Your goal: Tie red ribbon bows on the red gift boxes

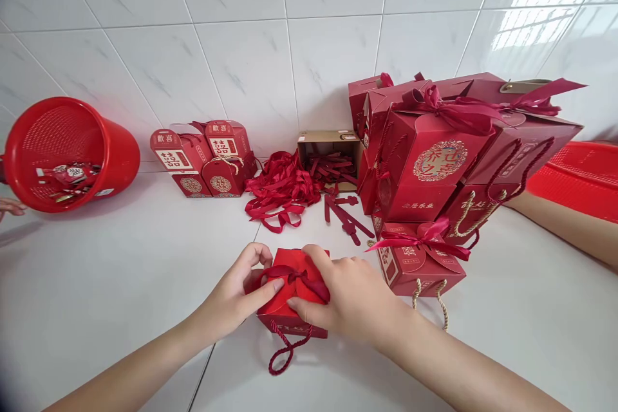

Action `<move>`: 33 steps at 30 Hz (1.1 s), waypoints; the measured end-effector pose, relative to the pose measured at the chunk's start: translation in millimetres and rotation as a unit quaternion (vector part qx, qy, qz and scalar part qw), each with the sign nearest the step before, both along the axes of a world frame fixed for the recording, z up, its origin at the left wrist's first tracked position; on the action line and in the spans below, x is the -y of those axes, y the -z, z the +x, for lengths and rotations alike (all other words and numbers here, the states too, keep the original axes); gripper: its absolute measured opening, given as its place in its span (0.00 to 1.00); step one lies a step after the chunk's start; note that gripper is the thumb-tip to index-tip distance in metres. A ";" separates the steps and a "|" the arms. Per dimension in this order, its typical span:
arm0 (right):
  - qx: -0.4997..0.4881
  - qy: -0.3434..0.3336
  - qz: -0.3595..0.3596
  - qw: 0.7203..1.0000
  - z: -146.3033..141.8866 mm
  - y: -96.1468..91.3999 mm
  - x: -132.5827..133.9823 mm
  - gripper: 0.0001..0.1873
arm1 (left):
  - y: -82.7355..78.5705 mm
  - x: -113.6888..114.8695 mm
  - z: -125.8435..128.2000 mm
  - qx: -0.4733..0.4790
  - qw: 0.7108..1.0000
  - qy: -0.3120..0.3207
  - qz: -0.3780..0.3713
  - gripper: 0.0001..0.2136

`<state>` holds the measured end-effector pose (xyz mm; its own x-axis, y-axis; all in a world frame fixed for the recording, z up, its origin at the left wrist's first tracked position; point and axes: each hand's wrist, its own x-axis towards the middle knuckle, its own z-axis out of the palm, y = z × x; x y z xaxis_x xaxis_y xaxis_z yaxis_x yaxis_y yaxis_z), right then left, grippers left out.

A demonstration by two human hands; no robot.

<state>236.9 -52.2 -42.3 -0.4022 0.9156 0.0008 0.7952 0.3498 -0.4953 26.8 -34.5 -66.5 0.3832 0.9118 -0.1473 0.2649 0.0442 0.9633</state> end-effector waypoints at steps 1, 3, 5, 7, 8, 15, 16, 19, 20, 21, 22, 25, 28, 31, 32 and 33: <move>-0.026 -0.001 -0.007 1.000 2.8 3.6 0.9 0.24 | -0.3 -1.4 0.0 0.010 0.999 0.001 -0.034 0.12; -0.100 -0.007 -0.029 0.995 11.0 12.0 3.0 0.23 | -0.6 -4.4 -1.3 0.008 0.996 0.010 -0.094 0.14; -0.195 -0.013 -0.058 0.979 21.7 20.6 5.3 0.17 | -0.6 -6.3 -4.7 -0.003 0.993 0.027 -0.114 0.16; -0.272 -0.013 -0.089 0.958 33.3 27.4 7.4 0.11 | -0.2 -6.4 -9.7 -0.019 0.995 0.035 -0.094 0.19; -0.292 -0.012 -0.101 0.951 38.8 29.5 8.4 0.09 | 0.3 -5.8 -12.6 -0.029 0.996 0.031 -0.078 0.21; -0.109 -0.103 -0.056 0.987 62.4 16.6 16.0 0.19 | 1.9 -7.5 -28.3 -0.138 0.989 0.009 -0.058 0.19; -0.069 -0.119 -0.028 0.990 62.4 13.9 18.0 0.18 | -0.1 -10.2 -30.0 -0.152 0.985 0.035 -0.068 0.17; 0.018 -0.087 0.083 0.993 56.4 13.0 23.4 0.18 | -11.4 -20.4 -34.6 -0.159 0.962 0.169 -0.143 0.09; 0.031 -0.049 0.137 0.989 52.8 15.1 24.4 0.18 | -16.5 -23.3 -35.3 -0.148 0.948 0.226 -0.165 0.07; 0.037 -0.008 0.196 0.980 48.7 17.7 24.9 0.19 | -21.9 -25.4 -35.3 -0.132 0.935 0.277 -0.177 0.06; 0.035 0.030 0.254 0.966 44.5 20.2 24.8 0.20 | -27.2 -26.4 -34.5 -0.113 0.926 0.313 -0.177 0.06; -0.003 0.088 0.375 0.923 32.8 22.5 22.5 0.19 | -39.2 -21.3 -27.5 -0.057 0.938 0.303 -0.155 0.07; -0.083 0.104 0.412 0.901 23.8 14.3 19.8 0.16 | -43.5 -7.7 -17.6 0.009 0.967 0.201 -0.157 0.11; -0.210 0.101 0.324 0.917 15.0 1.5 17.4 0.13 | -43.4 7.0 -8.4 0.103 0.979 0.102 -0.142 0.14; -0.247 0.090 0.265 0.928 11.6 -2.3 16.7 0.13 | -43.1 11.2 -5.6 0.125 0.981 0.072 -0.132 0.14; -0.276 0.076 0.200 0.937 8.1 -5.4 16.1 0.12 | -42.6 15.1 -2.9 0.132 0.983 0.048 -0.120 0.14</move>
